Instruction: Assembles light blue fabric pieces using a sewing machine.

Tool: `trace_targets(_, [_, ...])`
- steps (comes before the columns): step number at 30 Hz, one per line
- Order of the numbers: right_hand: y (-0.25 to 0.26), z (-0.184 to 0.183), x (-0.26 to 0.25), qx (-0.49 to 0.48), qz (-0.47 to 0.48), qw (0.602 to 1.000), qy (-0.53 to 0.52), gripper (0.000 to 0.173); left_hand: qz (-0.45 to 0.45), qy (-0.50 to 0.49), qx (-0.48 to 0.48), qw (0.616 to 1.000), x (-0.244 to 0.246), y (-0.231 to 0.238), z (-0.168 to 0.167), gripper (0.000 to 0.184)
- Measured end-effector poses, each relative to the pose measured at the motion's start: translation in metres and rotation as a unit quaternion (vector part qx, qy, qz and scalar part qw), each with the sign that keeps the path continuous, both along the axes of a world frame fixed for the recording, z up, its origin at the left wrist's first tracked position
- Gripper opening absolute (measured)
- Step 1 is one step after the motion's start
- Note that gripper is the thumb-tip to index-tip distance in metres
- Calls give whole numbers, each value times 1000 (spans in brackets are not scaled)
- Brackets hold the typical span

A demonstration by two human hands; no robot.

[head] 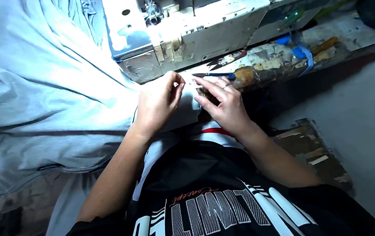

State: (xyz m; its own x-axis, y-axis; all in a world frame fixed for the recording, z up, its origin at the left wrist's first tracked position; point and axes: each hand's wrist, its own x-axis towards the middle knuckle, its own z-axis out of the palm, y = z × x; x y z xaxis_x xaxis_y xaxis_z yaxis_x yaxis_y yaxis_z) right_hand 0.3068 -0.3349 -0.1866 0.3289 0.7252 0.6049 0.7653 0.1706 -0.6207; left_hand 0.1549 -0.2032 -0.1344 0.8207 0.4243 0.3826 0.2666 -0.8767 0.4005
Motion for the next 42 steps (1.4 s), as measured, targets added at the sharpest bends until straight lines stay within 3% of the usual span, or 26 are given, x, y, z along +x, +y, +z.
trace_targets(2, [-3,-2,-6,35,-56,998,-3,29,9,98,14,995,11,-4,-3,26])
trace_targets(4, [-6,3,-5,29,-66,997,-5,30,20,108,48,993,18,-3,-20,20])
trace_targets(7, [-5,-1,-2,-13,-19,999,-25,34,-12,-17,27,999,8,1,-17,18])
trace_targets(9, [-1,-8,-6,8,-4,1000,-10,18,-28,-111,0,993,0,2,-2,19])
trace_targets(11, [0,-5,-17,28,48,994,97,10,-23,-187,-54,981,-8,-1,9,18])
trace_targets(12, [-1,0,-23,20,93,977,191,5,-23,-208,-114,971,-15,-8,13,18])
trace_targets(14, [-4,13,-31,2,203,883,423,5,-22,-237,-271,933,-33,-30,16,15])
trace_targets(16, [-4,18,-33,-15,270,806,527,11,7,-239,-354,904,-46,-50,11,9])
trace_targets(17, [-4,18,-34,-16,283,799,531,13,20,-232,-361,903,-49,-54,7,8])
trace_targets(21, [-4,14,-36,18,259,866,427,11,20,-193,-251,948,-46,-53,3,7])
trace_targets(23, [-5,5,-32,45,200,883,422,12,18,-192,-260,946,-52,-55,2,7])
trace_targets(26, [-6,-3,-29,12,109,922,371,6,-12,-142,-448,882,-68,-60,3,14])
trace_targets(27, [-7,-2,-36,-9,111,933,343,20,-19,-140,-506,851,-69,-58,4,15])
trace_targets(28, [-8,-1,-44,-26,119,936,330,35,-24,-168,-547,820,-70,-53,8,16])
trace_targets(30, [-6,-5,-53,-47,118,941,313,47,-32,-283,-611,739,-74,-42,28,21])
trace_targets(32, [-3,-5,-48,-60,106,936,330,44,-51,-372,-634,675,-87,-31,46,24])
trace_targets(33, [-2,1,-41,-60,127,919,369,33,-58,-386,-630,672,-96,-28,48,22])
trace_targets(34, [-1,11,-34,-62,167,880,440,19,-49,-383,-620,683,-105,-26,44,19])
trace_targets(35, [1,23,-29,-81,216,822,521,16,-21,-366,-610,702,-114,-25,36,17])
trace_targets(38, [13,40,-20,-135,329,646,675,31,53,-304,-559,770,-131,-16,20,14])
trace_targets(40, [24,40,-17,-133,376,605,689,25,59,-298,-496,814,-139,-11,18,18])
trace_targets(42, [33,40,-13,-111,412,645,634,6,44,-285,-418,861,-146,-7,24,19])
